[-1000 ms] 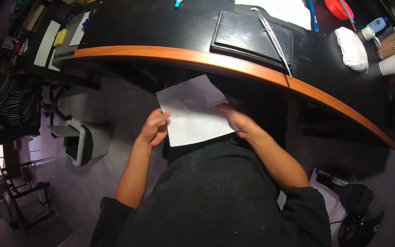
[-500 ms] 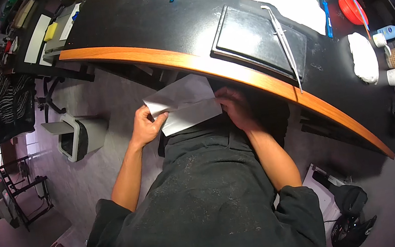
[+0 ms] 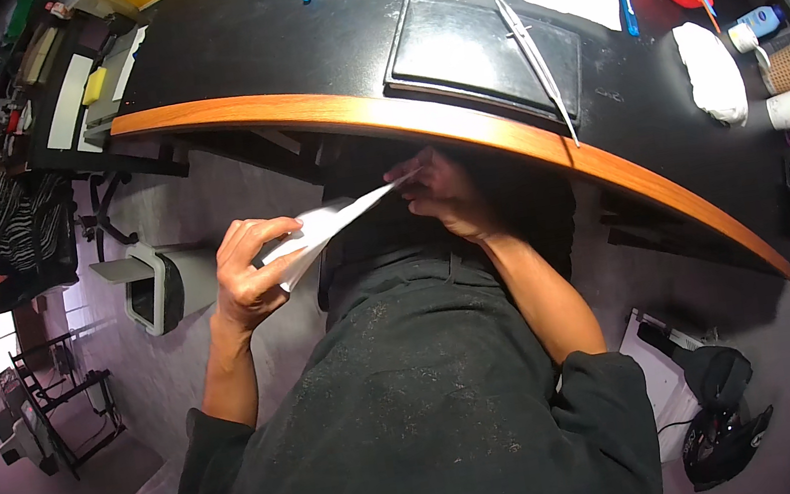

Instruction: Applying stains and glaze to a dental prosthetic using a palette and fine brush at a laboratory workbench.

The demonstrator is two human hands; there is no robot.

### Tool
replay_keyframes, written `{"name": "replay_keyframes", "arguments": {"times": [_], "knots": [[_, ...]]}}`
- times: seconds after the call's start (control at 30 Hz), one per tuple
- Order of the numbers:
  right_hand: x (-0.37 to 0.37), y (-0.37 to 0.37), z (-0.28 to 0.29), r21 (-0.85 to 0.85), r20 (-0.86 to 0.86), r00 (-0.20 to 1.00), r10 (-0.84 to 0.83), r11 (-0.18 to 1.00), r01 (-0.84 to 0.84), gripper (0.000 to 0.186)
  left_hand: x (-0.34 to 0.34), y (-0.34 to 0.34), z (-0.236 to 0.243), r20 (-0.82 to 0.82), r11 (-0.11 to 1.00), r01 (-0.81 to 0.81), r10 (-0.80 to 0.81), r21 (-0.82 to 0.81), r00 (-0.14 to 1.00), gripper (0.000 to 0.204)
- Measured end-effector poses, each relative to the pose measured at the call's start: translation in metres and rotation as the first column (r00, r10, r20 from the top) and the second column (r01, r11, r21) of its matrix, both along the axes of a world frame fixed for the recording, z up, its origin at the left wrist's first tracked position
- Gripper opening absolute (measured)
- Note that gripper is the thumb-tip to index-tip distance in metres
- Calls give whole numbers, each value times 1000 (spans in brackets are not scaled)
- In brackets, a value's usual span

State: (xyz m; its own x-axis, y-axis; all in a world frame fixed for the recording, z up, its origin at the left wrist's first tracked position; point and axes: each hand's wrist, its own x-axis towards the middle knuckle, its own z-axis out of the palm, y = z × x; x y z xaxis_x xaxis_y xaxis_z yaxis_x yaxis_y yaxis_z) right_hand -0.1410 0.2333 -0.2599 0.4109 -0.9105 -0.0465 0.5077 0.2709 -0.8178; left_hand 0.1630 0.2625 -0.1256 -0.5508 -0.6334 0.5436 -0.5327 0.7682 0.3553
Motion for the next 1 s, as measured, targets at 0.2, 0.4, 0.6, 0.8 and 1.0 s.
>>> {"name": "replay_keyframes", "arguments": {"times": [0.2, 0.4, 0.6, 0.8, 1.0], "knots": [[17, 1, 14, -146, -360, 931, 57, 982, -116, 35, 10, 6, 26, 101, 998, 36, -31, -55, 994, 38], [25, -5, 24, -171, -394, 916, 73, 974, -151, 23, 15, 11, 51, 76, 998, 14, -9, -58, 997, 36], [54, 0, 64, -474, -406, 914, -17, 859, -194, 44, 24, 15, 64, -87, 995, -90, 93, 33, 992, 33], [74, 12, 76, -676, -372, 902, -219, 730, -101, 61, 24, 19, 66, -110, 984, -177, 173, -26, 979, 45], [104, 7, 92, -797, -404, 785, -469, 602, -51, 40, 28, 23, 66, -130, 988, -151, 149, -9, 980, 44]]}}
